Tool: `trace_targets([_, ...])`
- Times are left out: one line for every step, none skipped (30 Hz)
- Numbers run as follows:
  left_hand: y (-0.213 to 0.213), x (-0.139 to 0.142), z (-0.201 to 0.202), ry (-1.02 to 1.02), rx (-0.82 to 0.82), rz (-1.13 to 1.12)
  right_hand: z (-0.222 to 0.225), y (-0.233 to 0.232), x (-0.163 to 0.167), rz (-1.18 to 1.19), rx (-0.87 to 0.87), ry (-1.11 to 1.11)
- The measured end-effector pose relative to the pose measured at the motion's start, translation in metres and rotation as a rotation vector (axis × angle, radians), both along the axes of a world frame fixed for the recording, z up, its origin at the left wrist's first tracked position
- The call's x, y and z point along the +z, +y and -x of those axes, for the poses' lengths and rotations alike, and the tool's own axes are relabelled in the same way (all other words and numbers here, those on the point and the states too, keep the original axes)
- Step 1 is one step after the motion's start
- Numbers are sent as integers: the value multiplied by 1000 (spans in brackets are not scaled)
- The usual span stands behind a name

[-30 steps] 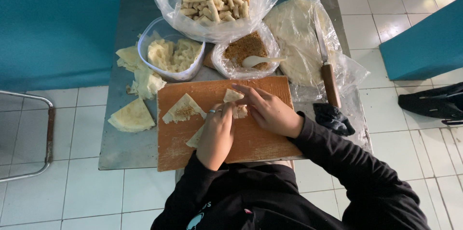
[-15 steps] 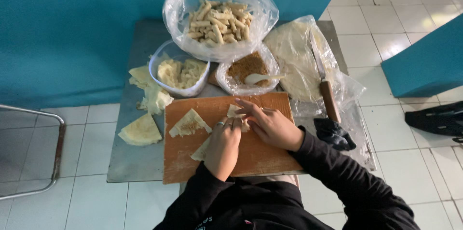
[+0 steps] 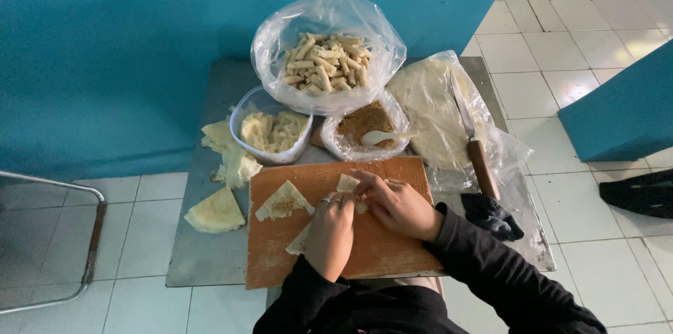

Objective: The person sits at a low metal table and assembles filled pastries from triangular dough wrappers. They pinch filling from a container, place it on a wrapper, fold the wrapper over the filling and press the edges, arranging the folded pastries on a wooden board one at a time.

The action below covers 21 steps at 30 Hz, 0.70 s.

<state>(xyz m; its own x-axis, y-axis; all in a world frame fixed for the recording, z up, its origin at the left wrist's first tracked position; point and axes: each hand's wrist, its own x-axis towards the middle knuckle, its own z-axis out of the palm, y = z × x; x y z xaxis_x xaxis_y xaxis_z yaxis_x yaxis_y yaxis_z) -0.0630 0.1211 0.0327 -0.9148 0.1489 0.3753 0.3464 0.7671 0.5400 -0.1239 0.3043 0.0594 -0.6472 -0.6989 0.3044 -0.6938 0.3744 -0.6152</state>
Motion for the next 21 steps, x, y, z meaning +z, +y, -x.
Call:
trace_targets([0, -1, 0, -11, 8, 6, 0, 0, 0, 1, 2, 1])
trace_targets([0, -2, 0, -22, 16, 12, 0, 1, 0, 0, 4, 10])
trace_targets([1, -2, -1, -35, 24, 18, 0, 1, 0, 0, 6, 19])
trace_targets([1, -3, -1, -38, 30, 22, 0, 2, 0, -1, 6, 28])
trace_targets([1, -4, -1, -41, 36, 27, 1, 2, -1, 5, 16, 70])
trace_targets([1, -4, -1, -45, 42, 31, 2, 3, -1, 11, 26, 113])
trace_targets([2, -5, -1, -31, 48, 28, 2, 3, -1, 17, 35, 155])
trace_targets([2, -6, -1, -19, 54, 25, 3, 3, -1, 9, 26, 140])
trace_targets([2, -6, -1, -8, 62, 21, 3, 3, -1, 0, 19, 124])
trace_targets([3, -7, -1, 3, 61, 27, 3, 3, -2, -9, 13, 106])
trace_targets([2, -7, -1, 14, 58, 33, 3, 3, -2, -14, 14, 123])
trace_targets([2, -7, -1, 25, 55, 40, 3, 3, -3, -20, 14, 139])
trace_targets([3, -8, -1, 26, 57, 44, 3, 2, -3, -25, 15, 155])
trace_targets([3, -8, -1, 28, 59, 48, 3, 2, -3, -25, 10, 148])
trace_targets([3, -8, -1, 31, 61, 53, 3, 2, -4, -24, 5, 140])
trace_targets([3, -8, -1, 29, 57, 46, 3, 2, -4, -24, 1, 133])
trace_targets([3, -9, -1, 28, 54, 39, 4, 1, -4, -20, 4, 124])
trace_targets([2, -8, 0, 27, 51, 33, 4, 1, -4, -15, 8, 114])
trace_targets([2, -8, 0, 34, 49, 36, 4, 1, -4, -11, 11, 104])
trace_targets([2, -8, 0, 40, 46, 40, 4, 1, -4, -12, 12, 100])
trace_targets([2, -8, 0, 45, 43, 43, 4, 2, -4, -13, 12, 96])
